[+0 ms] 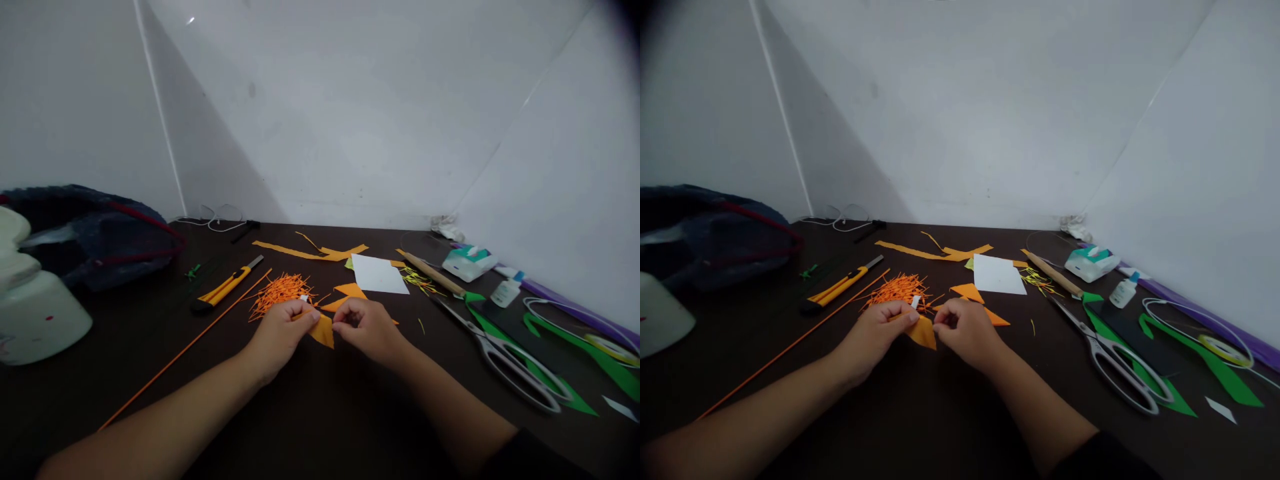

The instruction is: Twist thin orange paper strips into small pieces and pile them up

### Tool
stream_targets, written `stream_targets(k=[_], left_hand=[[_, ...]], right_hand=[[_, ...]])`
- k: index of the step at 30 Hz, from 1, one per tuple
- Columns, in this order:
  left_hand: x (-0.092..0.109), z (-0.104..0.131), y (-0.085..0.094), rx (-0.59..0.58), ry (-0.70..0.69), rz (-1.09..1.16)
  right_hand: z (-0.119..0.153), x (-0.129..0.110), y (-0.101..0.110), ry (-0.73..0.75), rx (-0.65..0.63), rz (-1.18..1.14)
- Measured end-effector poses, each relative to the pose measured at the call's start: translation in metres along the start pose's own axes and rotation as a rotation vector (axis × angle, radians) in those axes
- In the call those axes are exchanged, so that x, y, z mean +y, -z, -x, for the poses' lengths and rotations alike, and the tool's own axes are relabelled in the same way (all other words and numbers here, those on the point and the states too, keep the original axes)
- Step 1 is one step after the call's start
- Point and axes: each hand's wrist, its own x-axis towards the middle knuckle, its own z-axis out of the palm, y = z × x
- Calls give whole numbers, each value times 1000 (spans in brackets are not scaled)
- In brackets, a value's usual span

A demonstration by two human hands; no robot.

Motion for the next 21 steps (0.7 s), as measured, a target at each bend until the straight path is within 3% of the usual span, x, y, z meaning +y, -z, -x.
stream_targets(k=[4, 8, 13, 21], left_hand=[[0, 0, -1, 25, -8, 57], [-1, -1, -2, -21, -13, 20], [0, 2, -4, -41, -14, -6], [3, 4, -7, -90, 35, 73]], right_hand=[[0, -1, 6, 68, 102, -38], [3, -8, -1, 224, 86, -88], [6, -9, -12, 282, 129, 10], [9, -9, -10, 366, 193, 213]])
